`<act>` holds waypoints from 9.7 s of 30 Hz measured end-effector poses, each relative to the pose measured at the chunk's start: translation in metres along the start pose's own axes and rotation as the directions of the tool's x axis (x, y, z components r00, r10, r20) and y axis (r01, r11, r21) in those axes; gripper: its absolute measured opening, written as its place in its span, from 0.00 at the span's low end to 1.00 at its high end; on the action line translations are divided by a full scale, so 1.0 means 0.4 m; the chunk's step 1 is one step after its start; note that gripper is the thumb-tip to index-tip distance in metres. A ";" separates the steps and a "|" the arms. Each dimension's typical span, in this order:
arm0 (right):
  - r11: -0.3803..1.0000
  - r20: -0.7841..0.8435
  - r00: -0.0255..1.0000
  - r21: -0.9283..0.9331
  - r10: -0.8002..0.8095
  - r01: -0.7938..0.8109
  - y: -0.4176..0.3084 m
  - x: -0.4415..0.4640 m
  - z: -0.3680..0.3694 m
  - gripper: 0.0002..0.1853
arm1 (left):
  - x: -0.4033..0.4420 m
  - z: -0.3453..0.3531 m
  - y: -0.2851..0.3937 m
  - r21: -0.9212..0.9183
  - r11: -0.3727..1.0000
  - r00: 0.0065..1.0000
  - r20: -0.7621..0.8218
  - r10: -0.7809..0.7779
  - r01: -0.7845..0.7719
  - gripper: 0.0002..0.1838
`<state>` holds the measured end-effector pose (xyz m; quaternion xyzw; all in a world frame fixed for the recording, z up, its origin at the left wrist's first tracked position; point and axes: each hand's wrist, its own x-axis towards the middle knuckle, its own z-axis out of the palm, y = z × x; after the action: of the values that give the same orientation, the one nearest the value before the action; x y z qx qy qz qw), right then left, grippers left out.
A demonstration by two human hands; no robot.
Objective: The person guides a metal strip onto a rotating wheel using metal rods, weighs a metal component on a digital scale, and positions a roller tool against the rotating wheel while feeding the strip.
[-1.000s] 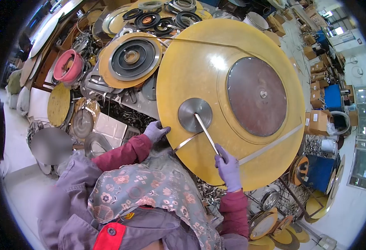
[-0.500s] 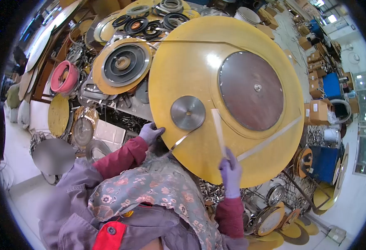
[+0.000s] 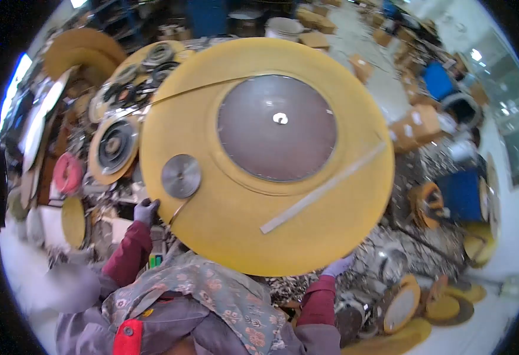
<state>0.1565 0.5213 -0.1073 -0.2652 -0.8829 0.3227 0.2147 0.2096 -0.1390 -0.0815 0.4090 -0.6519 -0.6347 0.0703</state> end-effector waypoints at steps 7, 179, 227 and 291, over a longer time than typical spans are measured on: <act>0.997 0.263 0.962 0.009 -0.080 0.081 -0.004 0.023 0.178 0.19 | -0.154 0.023 0.064 0.424 0.895 0.905 -0.421 0.059 0.139 0.19; 0.795 0.599 0.660 -0.065 -0.453 0.603 -0.958 -0.099 0.334 0.23 | -0.106 -0.058 0.267 0.587 0.659 0.842 0.523 0.135 -0.470 0.14; 0.795 0.604 0.637 -0.009 -0.479 0.607 -0.990 -0.094 0.307 0.21 | -0.119 -0.040 0.250 0.614 0.618 0.828 0.549 0.112 -0.490 0.14; 0.785 0.596 0.632 -0.005 -0.495 0.620 -0.980 -0.079 0.314 0.21 | -0.133 -0.033 0.239 0.611 0.584 0.796 0.596 0.104 -0.534 0.13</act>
<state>-0.0174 0.1896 0.0663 0.1093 -0.9720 0.2082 0.0039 0.2100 -0.1293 0.0283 0.0914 -0.9138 -0.3622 -0.1598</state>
